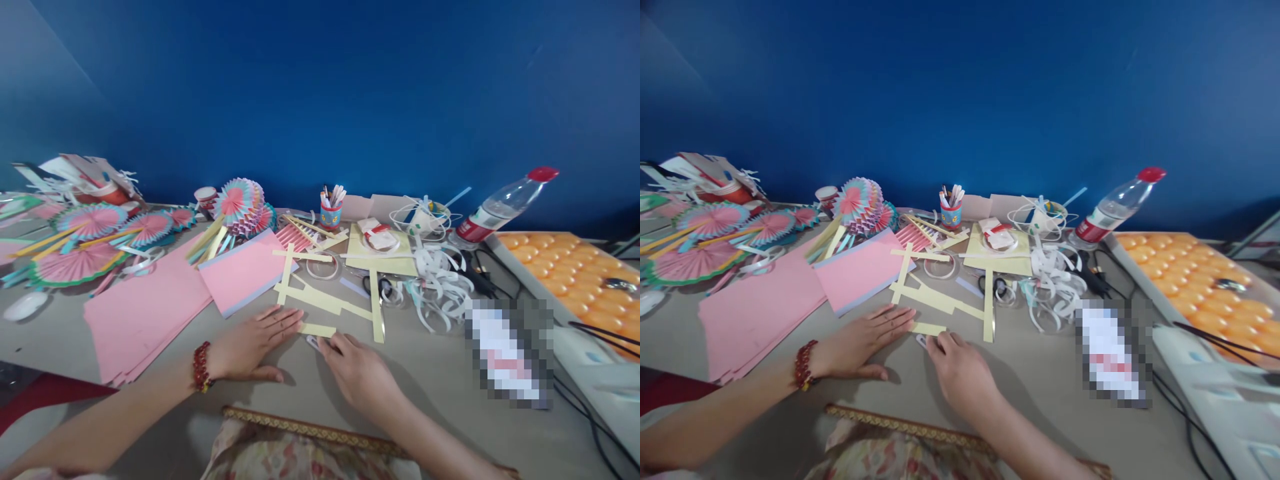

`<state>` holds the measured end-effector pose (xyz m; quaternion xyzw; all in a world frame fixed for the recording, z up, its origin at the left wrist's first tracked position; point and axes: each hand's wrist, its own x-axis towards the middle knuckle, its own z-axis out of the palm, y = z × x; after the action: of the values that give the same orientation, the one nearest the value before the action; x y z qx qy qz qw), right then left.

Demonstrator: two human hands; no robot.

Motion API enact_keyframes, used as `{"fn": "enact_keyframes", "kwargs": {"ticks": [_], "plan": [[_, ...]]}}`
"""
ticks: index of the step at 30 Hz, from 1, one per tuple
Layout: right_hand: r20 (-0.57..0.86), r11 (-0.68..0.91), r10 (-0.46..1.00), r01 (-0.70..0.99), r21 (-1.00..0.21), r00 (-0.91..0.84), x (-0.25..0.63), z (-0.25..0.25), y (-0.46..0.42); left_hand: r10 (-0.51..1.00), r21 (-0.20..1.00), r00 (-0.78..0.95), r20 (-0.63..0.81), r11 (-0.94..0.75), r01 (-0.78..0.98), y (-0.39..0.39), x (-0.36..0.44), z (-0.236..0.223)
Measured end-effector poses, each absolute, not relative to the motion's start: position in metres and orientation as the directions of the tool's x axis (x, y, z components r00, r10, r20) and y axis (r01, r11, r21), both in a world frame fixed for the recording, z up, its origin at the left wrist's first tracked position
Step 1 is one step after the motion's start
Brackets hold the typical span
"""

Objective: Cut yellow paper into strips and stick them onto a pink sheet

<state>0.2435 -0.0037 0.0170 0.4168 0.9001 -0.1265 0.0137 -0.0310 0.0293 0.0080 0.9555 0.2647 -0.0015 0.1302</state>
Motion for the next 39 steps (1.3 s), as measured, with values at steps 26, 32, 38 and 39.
{"fn": "enact_keyframes", "kwargs": {"ticks": [26,32,38,39], "plan": [[-0.127,0.635,0.734,0.741,-0.219,-0.667,0.228,0.018,-0.001,0.546,0.207,0.835,-0.071,-0.811,0.547,0.028,-0.048,0.007],[-0.129,0.659,0.712,0.720,-0.216,-0.690,0.218,0.018,-0.001,0.541,0.223,0.840,-0.053,-0.813,0.538,0.028,-0.047,0.008],[-0.121,0.673,0.704,0.711,-0.204,-0.700,0.208,0.020,0.001,0.539,0.232,0.841,-0.048,-0.813,0.534,0.028,-0.050,0.008],[-0.114,0.671,0.706,0.712,-0.205,-0.699,0.208,0.020,0.001,0.540,0.234,0.840,-0.051,-0.811,0.536,0.028,-0.050,0.008]]}}
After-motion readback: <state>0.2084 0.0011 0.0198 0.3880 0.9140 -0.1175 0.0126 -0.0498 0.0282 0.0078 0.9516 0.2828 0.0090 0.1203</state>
